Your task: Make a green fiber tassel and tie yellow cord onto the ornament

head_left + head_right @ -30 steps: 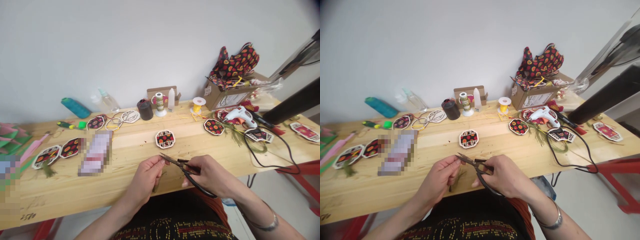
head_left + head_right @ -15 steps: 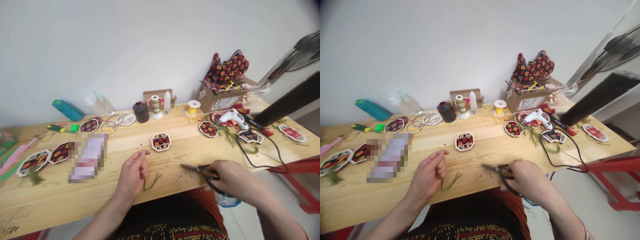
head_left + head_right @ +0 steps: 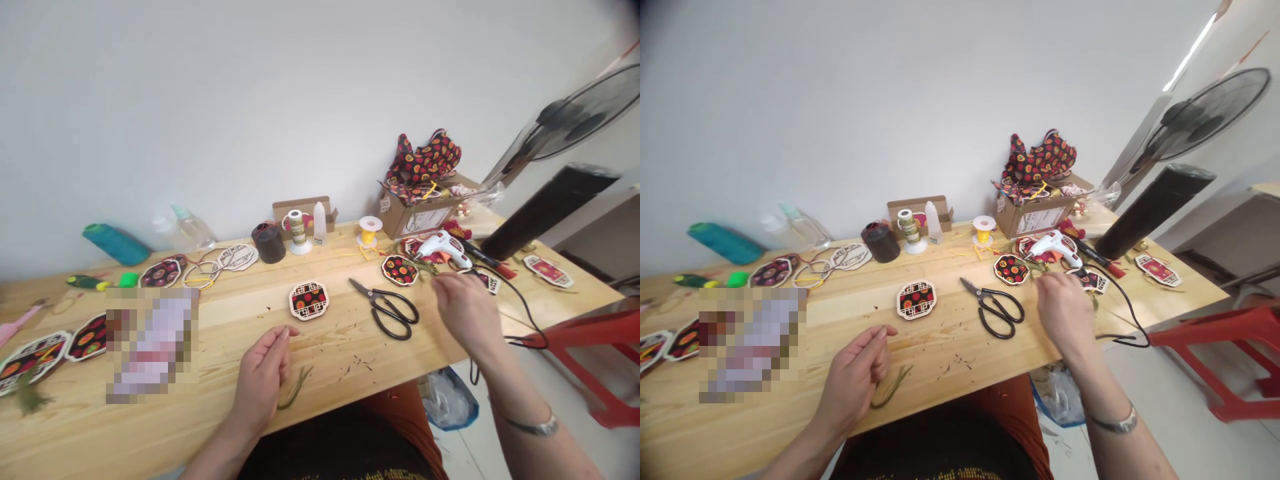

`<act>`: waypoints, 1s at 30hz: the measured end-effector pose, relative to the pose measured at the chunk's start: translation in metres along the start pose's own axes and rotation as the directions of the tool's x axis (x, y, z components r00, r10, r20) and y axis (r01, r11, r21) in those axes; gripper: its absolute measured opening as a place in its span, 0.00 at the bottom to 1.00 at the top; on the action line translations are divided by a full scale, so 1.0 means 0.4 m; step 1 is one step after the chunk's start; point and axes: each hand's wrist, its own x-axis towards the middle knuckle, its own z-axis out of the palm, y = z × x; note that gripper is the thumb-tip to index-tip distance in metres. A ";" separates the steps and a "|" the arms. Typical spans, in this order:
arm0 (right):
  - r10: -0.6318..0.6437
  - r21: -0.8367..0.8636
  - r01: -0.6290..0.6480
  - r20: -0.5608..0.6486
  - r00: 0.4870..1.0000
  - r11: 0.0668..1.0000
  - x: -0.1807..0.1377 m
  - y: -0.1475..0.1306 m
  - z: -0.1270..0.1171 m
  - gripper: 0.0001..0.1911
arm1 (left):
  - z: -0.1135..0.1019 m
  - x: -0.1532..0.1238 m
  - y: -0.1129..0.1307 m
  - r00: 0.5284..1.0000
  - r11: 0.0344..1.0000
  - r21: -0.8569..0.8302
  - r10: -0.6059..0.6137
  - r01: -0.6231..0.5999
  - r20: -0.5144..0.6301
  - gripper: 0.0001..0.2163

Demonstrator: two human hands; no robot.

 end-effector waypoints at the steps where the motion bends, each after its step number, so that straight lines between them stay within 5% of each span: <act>1: 0.060 -0.081 -0.061 -0.022 0.998 0.995 0.015 0.030 0.002 0.15 | 0.000 0.000 -0.002 1.000 1.000 0.001 0.001 -0.001 0.002 0.10; 7: 0.288 -0.264 -0.262 0.066 0.955 0.928 0.093 0.163 0.022 0.21 | 0.003 0.000 0.000 1.000 1.000 0.003 0.004 -0.005 0.008 0.10; 13: 0.347 -0.246 -0.296 0.202 0.916 0.923 0.133 0.186 0.046 0.22 | 0.005 -0.001 0.001 1.000 1.000 0.004 -0.006 0.006 -0.013 0.10; 21: 0.394 -0.193 -0.354 0.241 0.887 0.915 0.165 0.216 0.073 0.18 | 0.006 0.000 0.003 1.000 1.000 0.024 -0.008 0.008 -0.002 0.11; 25: 0.374 -0.142 -0.350 0.205 0.905 0.926 0.165 0.209 0.060 0.15 | 0.006 -0.002 0.004 1.000 0.999 0.031 -0.014 0.015 -0.006 0.11; 30: 0.289 -0.095 -0.287 0.012 0.957 0.953 0.148 0.187 0.034 0.19 | 0.005 -0.002 0.002 1.000 1.000 0.025 -0.010 0.010 -0.005 0.11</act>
